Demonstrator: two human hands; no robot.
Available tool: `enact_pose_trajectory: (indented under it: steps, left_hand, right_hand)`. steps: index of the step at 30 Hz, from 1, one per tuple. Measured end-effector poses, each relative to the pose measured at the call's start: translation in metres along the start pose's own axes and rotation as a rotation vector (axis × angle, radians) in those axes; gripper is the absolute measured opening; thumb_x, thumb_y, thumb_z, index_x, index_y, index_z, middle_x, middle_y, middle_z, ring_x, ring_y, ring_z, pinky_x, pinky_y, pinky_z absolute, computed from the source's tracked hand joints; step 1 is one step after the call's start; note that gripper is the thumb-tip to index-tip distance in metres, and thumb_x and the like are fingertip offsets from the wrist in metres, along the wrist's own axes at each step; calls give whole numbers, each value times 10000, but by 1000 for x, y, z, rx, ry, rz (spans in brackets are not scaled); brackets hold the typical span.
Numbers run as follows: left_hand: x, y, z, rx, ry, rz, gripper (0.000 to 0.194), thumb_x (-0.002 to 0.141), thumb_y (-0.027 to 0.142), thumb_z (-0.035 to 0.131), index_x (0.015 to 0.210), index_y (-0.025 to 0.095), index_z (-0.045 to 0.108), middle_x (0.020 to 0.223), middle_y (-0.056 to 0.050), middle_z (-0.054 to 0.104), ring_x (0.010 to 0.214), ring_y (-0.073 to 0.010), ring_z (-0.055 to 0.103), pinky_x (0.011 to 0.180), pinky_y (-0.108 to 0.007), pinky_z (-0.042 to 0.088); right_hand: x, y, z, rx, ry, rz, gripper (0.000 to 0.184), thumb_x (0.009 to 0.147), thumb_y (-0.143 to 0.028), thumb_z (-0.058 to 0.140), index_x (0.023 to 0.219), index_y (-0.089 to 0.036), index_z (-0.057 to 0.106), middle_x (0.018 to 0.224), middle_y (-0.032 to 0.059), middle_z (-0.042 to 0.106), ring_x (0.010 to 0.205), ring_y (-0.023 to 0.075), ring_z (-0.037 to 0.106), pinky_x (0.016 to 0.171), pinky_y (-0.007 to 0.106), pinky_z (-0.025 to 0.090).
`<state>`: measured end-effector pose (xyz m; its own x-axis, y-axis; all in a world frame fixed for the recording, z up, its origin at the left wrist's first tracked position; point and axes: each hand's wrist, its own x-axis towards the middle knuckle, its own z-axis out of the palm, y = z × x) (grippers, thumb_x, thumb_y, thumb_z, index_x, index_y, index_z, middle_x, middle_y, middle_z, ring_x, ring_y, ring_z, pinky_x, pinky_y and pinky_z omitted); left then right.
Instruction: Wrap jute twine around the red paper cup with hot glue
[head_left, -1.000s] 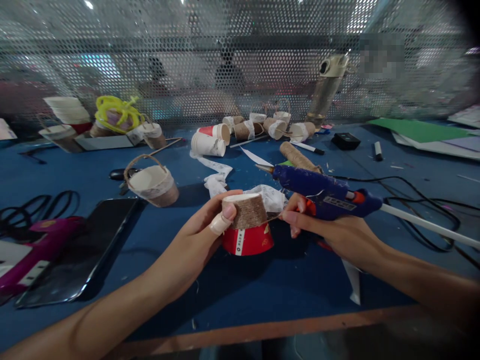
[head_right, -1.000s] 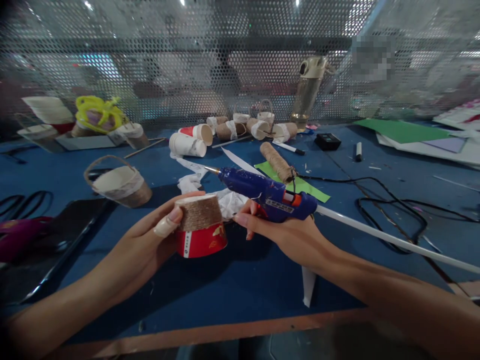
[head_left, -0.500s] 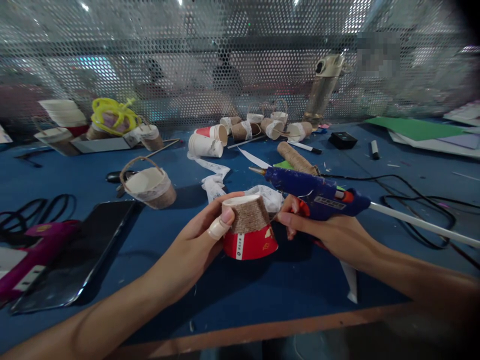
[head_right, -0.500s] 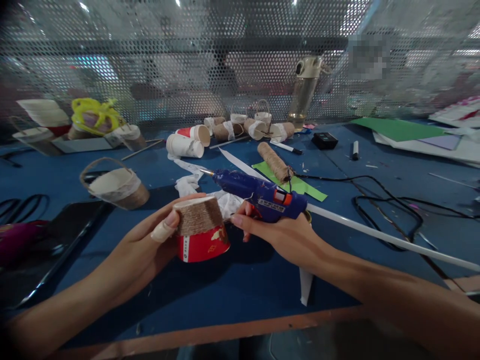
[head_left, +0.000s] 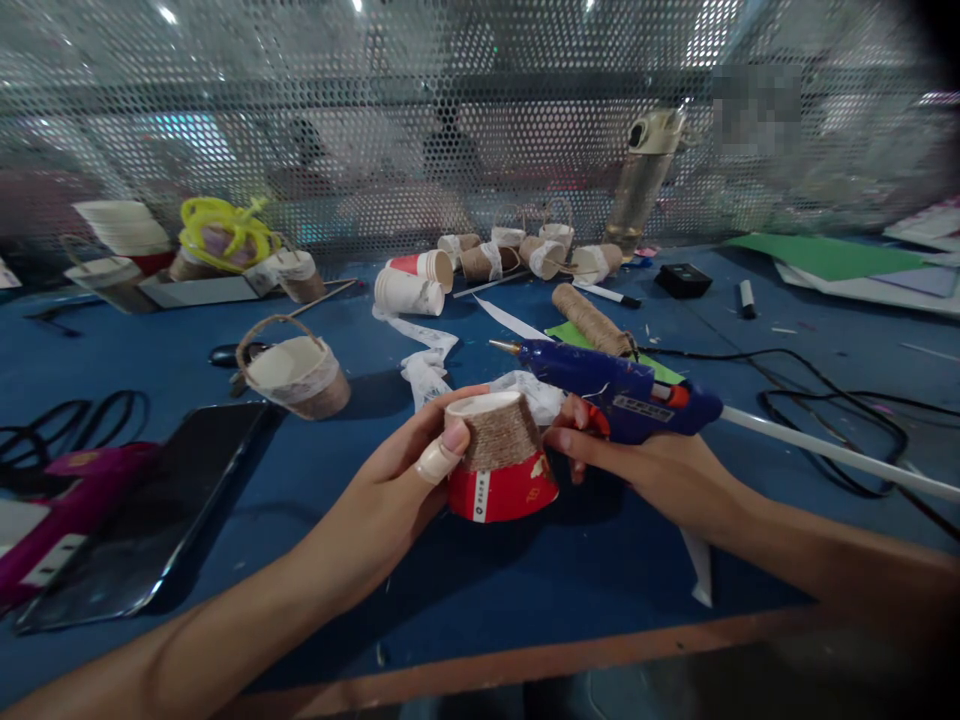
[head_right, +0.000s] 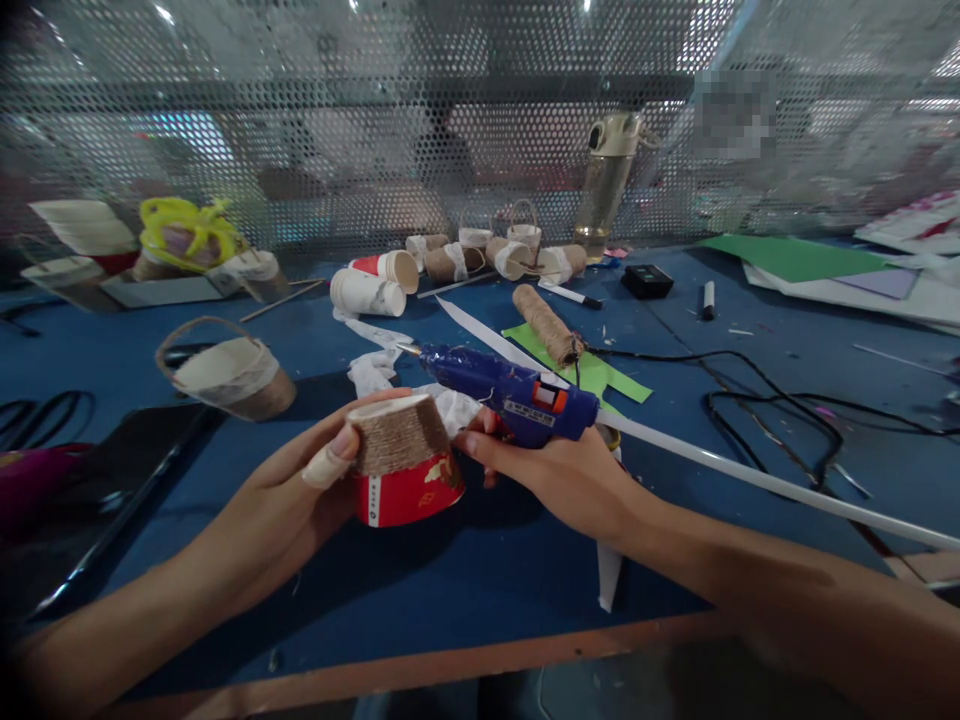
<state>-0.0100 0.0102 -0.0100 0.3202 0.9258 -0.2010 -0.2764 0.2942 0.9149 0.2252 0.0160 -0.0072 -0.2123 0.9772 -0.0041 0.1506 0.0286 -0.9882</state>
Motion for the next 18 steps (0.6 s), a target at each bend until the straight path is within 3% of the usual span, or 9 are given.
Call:
enact_pose_trajectory:
  steps: [9,14,18]
  left_hand:
    - [1,1,1,-18,-68,30,280,942,386,705,1208,318,758,1296,-15,749,1210,-229,679,902,-231,566]
    - [-1,3,0,25,-35,-29,366,920,437,716,1268,322,727,1356,-21,724,1273,-267,645,932,-267,562]
    - [-2,2,-1,38,-76,-43,497,901,499,714,1359,313,661,1372,-52,714,1294,-304,631,994,-343,543]
  right_hand:
    - [0,-1,4,12,40,8,232,822,-381,770,766,-259,580,757,-19,650,627,157,645,682,338,603]
    - [1,0,3,-64,46,-36,228,852,-407,739,760,-261,590,671,-26,672,666,180,684,725,342,598]
    - [2,3,4,-158,87,-78,201,832,-385,748,742,-258,620,676,-20,707,703,189,712,808,349,602]
